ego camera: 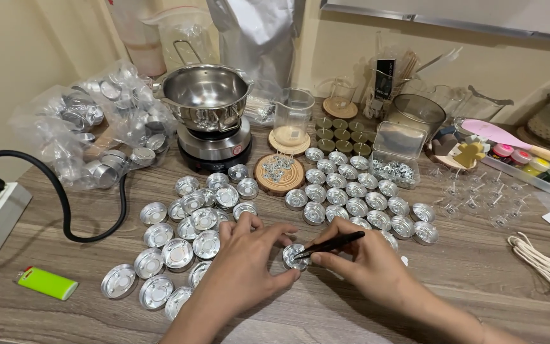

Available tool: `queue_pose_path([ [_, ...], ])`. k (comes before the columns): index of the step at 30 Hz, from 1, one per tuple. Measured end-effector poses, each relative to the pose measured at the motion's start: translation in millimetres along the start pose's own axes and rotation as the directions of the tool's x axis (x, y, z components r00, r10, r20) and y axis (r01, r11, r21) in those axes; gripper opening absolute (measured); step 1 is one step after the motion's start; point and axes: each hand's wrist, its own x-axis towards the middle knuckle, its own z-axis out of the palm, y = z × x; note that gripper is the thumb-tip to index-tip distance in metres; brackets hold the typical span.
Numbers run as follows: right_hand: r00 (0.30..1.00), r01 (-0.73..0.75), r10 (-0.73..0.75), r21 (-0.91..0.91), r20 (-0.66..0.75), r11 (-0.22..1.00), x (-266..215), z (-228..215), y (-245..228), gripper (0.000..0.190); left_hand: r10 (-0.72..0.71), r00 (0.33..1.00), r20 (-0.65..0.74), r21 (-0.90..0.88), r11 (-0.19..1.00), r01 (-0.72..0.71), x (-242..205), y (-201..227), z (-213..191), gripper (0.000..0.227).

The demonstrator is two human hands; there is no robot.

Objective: The recorder is placing metal wick tabs into small aluminum tealight candle cups on a workbench.

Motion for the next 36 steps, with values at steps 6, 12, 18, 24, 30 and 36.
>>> queue_pose_path([
  [6, 0.994, 0.106, -0.106, -0.006, -0.008, 0.994, 1.4, 1.7, 4.7, 0.019, 0.050, 0.998, -0.043, 0.004, 0.999, -0.050, 0.3, -4.1, 3.7, 0.077],
  [12, 0.999, 0.036, -0.044, -0.261, -0.025, 0.965, -2.4, 1.5, -13.9, 0.025, 0.050, 0.998, -0.035, 0.005, 0.999, -0.050, 0.0, -4.1, 4.1, 0.076],
  [18, 0.994, 0.106, -0.107, -0.155, 0.004, 0.982, -0.8, 4.7, -4.1, 0.026, 0.095, 0.992, -0.085, -0.008, 0.995, -0.096, -0.2, -8.0, 7.0, 0.073],
  [24, 0.995, 0.100, -0.099, -0.189, 0.014, 0.977, -1.7, 4.2, -10.3, 0.025, 0.066, 0.996, -0.063, -0.007, 0.998, -0.067, 0.2, -4.1, 5.6, 0.073],
  [30, 0.999, 0.036, -0.035, -0.185, 0.006, 0.982, -3.8, 3.5, -12.0, 0.025, 0.069, 0.995, -0.067, -0.002, 0.998, -0.069, 0.3, -5.0, 6.3, 0.073],
  [36, 0.996, 0.088, -0.086, -0.143, 0.021, 0.986, -4.9, 3.3, -7.4, 0.026, 0.041, 0.998, -0.049, 0.026, 0.999, -0.040, 0.1, -2.6, 4.9, 0.076],
])
